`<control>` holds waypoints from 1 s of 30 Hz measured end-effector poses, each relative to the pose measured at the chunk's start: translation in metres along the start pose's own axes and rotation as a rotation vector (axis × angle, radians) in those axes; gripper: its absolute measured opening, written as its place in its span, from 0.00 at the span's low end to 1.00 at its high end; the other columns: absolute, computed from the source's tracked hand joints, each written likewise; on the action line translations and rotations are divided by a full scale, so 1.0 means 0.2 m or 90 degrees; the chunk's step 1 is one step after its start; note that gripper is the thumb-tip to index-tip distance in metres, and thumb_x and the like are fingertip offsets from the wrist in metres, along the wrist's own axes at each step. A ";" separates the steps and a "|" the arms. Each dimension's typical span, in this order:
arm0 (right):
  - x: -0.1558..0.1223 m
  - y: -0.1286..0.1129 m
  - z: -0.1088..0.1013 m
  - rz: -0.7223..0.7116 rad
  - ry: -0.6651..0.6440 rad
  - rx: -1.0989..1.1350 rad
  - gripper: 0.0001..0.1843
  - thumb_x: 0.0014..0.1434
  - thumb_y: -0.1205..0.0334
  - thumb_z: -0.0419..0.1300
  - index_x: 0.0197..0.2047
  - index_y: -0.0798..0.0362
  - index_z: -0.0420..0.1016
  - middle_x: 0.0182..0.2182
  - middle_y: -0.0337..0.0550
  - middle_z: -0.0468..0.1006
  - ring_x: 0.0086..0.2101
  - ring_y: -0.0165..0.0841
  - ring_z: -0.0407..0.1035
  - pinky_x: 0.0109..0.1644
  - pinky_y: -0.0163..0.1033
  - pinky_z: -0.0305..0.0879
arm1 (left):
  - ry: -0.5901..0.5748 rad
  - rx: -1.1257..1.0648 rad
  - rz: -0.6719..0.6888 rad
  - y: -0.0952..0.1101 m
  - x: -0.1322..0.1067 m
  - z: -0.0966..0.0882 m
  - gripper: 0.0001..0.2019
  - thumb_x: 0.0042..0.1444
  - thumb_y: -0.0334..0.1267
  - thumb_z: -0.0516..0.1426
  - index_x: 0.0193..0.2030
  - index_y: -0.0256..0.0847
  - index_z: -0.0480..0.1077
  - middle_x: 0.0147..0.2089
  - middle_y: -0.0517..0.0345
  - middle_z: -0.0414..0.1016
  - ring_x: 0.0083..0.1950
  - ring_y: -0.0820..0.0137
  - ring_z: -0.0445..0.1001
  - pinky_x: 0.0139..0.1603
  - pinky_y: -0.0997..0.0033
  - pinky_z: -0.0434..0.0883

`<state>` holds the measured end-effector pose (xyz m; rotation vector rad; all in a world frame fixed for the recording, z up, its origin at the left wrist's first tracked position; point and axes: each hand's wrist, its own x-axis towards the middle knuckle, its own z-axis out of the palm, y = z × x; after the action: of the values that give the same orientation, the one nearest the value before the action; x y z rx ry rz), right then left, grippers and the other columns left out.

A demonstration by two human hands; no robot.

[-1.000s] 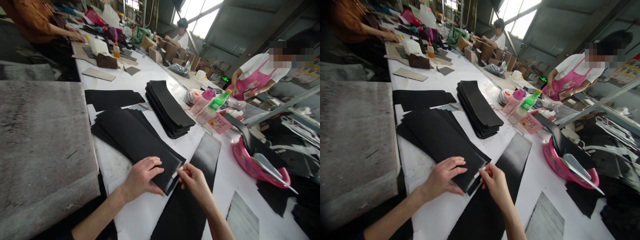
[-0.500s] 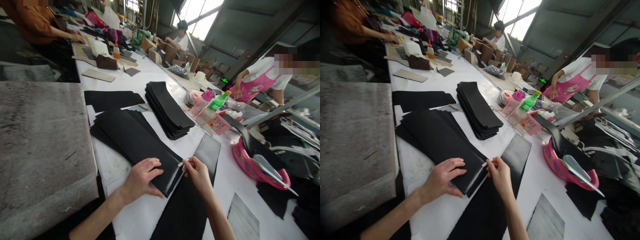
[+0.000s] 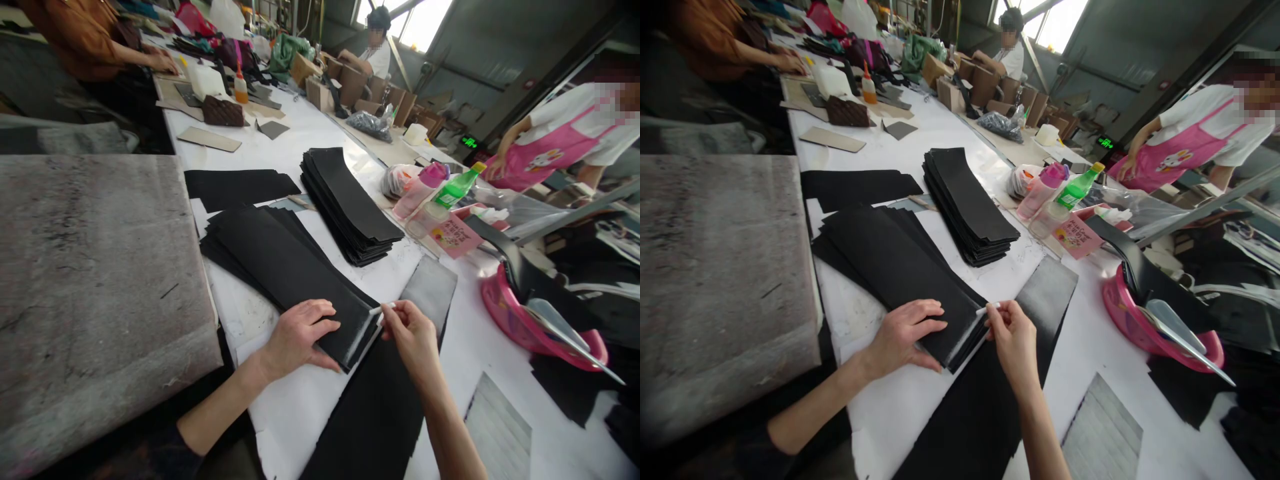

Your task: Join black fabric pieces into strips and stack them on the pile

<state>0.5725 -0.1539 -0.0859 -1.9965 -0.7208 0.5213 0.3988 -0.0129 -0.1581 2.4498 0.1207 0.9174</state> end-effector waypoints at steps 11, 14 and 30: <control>-0.18 -0.01 0.06 0.008 -0.104 -0.061 0.15 0.60 0.47 0.57 0.33 0.51 0.68 0.22 0.37 0.73 0.20 0.30 0.67 0.25 0.34 0.62 | -0.025 -0.007 -0.018 0.00 0.00 -0.01 0.33 0.44 0.66 0.59 0.47 0.40 0.73 0.51 0.48 0.73 0.58 0.58 0.68 0.61 0.55 0.67; -0.18 -0.02 0.04 0.029 -0.134 -0.010 0.17 0.60 0.45 0.57 0.34 0.51 0.68 0.22 0.37 0.73 0.20 0.30 0.67 0.25 0.34 0.62 | -0.024 -0.008 -0.019 0.01 0.00 -0.01 0.33 0.44 0.66 0.59 0.47 0.40 0.73 0.51 0.48 0.73 0.58 0.58 0.69 0.60 0.55 0.67; -0.09 0.06 0.04 0.041 -0.107 0.022 0.18 0.58 0.44 0.59 0.30 0.52 0.68 0.21 0.36 0.73 0.18 0.29 0.65 0.23 0.33 0.60 | -0.002 0.021 0.001 0.01 0.01 0.00 0.34 0.42 0.67 0.59 0.46 0.40 0.74 0.50 0.47 0.74 0.56 0.56 0.70 0.58 0.54 0.70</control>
<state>0.5573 -0.1647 -0.0987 -1.9650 -0.7464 0.7426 0.3998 -0.0140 -0.1564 2.4822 0.1337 0.9186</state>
